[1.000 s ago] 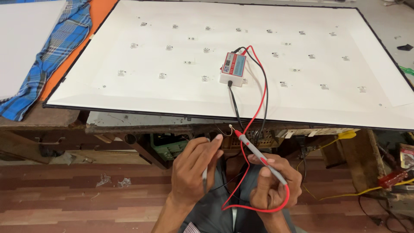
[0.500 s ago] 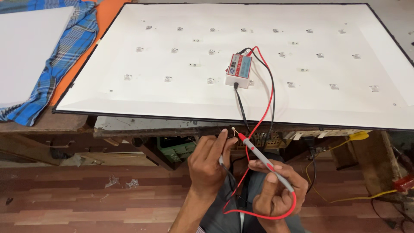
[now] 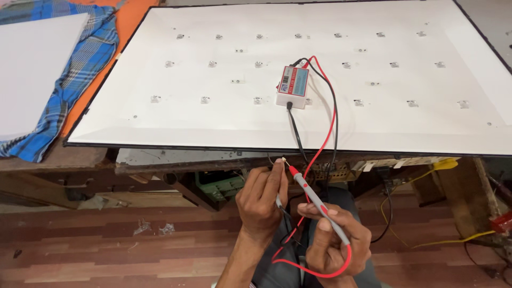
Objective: The person uses a utility knife to scrape adhesive residue from the surface of a white LED light panel. They then connect a power supply to the panel's wires to test the LEDs, which light up successfully.
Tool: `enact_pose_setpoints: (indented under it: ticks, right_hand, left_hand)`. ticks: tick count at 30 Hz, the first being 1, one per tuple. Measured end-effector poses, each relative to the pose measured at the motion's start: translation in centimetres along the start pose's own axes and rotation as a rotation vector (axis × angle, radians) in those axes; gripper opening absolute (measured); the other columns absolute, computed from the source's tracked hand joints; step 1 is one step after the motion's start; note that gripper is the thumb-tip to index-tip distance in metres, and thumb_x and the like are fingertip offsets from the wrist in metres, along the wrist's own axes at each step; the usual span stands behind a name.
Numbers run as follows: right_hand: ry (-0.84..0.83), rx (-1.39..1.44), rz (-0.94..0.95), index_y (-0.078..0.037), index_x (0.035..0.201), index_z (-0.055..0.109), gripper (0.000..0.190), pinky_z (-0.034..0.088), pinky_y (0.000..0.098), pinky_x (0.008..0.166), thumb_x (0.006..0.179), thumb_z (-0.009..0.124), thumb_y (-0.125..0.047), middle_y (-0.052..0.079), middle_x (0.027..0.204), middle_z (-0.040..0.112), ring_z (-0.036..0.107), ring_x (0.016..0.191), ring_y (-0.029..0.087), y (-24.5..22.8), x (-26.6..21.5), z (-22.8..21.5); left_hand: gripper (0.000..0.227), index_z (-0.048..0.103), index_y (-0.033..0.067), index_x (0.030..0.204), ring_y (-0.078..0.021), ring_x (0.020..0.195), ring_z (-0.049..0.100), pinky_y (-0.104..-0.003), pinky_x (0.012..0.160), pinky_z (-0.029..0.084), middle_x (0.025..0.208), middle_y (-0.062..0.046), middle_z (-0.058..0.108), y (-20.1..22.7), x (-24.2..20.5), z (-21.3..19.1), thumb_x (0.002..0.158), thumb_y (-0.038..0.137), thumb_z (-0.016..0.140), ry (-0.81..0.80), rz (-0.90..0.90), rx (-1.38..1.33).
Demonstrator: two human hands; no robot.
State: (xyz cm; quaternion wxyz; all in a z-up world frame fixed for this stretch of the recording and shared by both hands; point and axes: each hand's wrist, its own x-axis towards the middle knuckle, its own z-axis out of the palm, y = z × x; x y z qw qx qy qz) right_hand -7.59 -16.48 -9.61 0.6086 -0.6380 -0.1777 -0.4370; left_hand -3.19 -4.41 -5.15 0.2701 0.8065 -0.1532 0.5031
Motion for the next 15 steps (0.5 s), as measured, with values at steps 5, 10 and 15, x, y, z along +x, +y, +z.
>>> enact_pose_setpoints:
  ticks: [5,10,15]
  right_hand:
    - [-0.086,-0.069,-0.040,0.006,0.119,0.049,0.017,0.069,0.0419,0.080,0.106,0.052,-0.004,0.029,0.095,0.071,0.078,0.092,0.034,-0.4,0.3,-0.7]
    - [-0.022,-0.058,-0.007,0.005,0.119,0.047,0.019,0.068,0.0427,0.083,0.107,0.055,-0.008,0.026,0.092,0.072,0.079,0.091,0.031,-0.8,0.0,-0.2]
    - [0.062,-0.037,0.194,0.001,0.118,0.047,0.019,0.067,0.0432,0.084,0.108,0.055,-0.013,0.024,0.094,0.074,0.080,0.092,0.030,-1.8,-0.6,-0.1]
  left_hand:
    - [0.024,0.072,-0.0076,0.110,-0.0259,0.075,0.067,-0.037,0.059,0.055,0.080,-0.011,0.065,-0.3,-0.2,-0.2,0.087,-0.006,0.078,-0.032,-0.014,0.013]
    - [0.021,0.072,-0.0060,0.108,-0.0258,0.074,0.067,-0.037,0.059,0.054,0.079,-0.011,0.065,-0.4,-0.1,0.1,0.088,-0.007,0.078,-0.003,-0.009,-0.014]
    - [0.022,0.073,-0.0049,0.108,-0.0248,0.073,0.067,-0.037,0.059,0.054,0.079,-0.011,0.066,-0.2,-0.1,0.4,0.087,-0.007,0.080,0.024,-0.048,-0.086]
